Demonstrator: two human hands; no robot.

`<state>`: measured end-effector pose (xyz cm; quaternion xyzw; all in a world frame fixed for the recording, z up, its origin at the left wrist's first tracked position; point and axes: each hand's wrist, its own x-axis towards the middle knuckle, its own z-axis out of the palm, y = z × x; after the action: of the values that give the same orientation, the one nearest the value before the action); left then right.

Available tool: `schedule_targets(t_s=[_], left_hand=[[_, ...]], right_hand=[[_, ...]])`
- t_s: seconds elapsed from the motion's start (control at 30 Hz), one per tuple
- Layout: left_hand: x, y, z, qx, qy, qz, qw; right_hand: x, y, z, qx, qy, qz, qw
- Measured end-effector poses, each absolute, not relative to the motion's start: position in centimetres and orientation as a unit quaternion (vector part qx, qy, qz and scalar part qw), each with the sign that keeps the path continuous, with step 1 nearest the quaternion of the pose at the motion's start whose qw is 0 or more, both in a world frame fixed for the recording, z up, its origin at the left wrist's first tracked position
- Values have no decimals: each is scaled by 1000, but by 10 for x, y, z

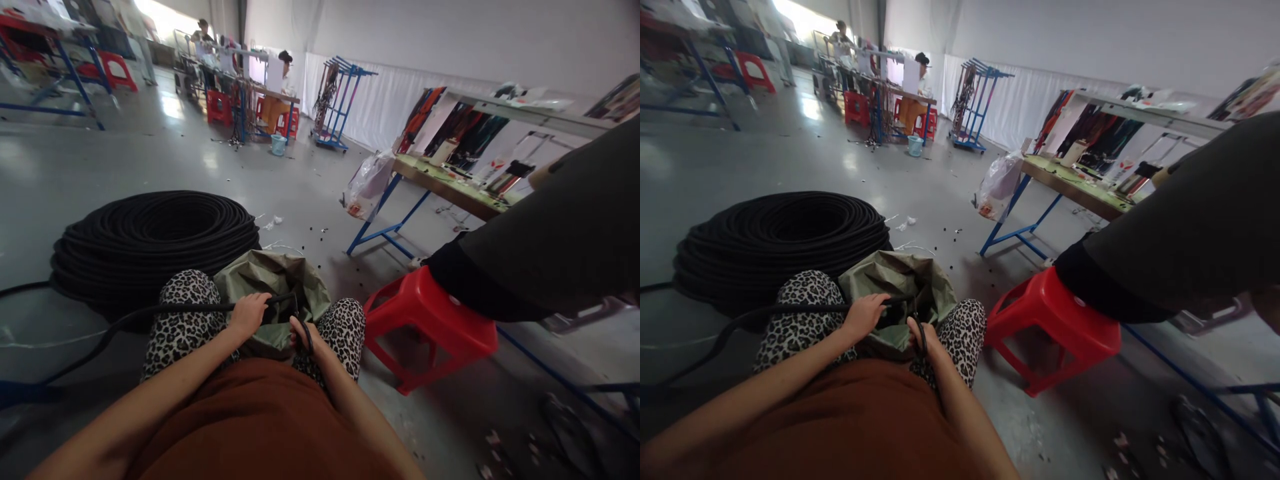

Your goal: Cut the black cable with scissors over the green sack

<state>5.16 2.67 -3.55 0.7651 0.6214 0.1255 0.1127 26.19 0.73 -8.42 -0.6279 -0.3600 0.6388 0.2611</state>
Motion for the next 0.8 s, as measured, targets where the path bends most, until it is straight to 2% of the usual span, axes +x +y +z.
schedule_targets(t_s=[0.53, 0.8], left_hand=[[58, 22, -33, 779, 605, 114, 117], [57, 22, -32, 789, 596, 96, 111]], right_hand=[[267, 9, -104, -591, -356, 670, 276], [263, 12, -106, -609, -364, 648, 276]])
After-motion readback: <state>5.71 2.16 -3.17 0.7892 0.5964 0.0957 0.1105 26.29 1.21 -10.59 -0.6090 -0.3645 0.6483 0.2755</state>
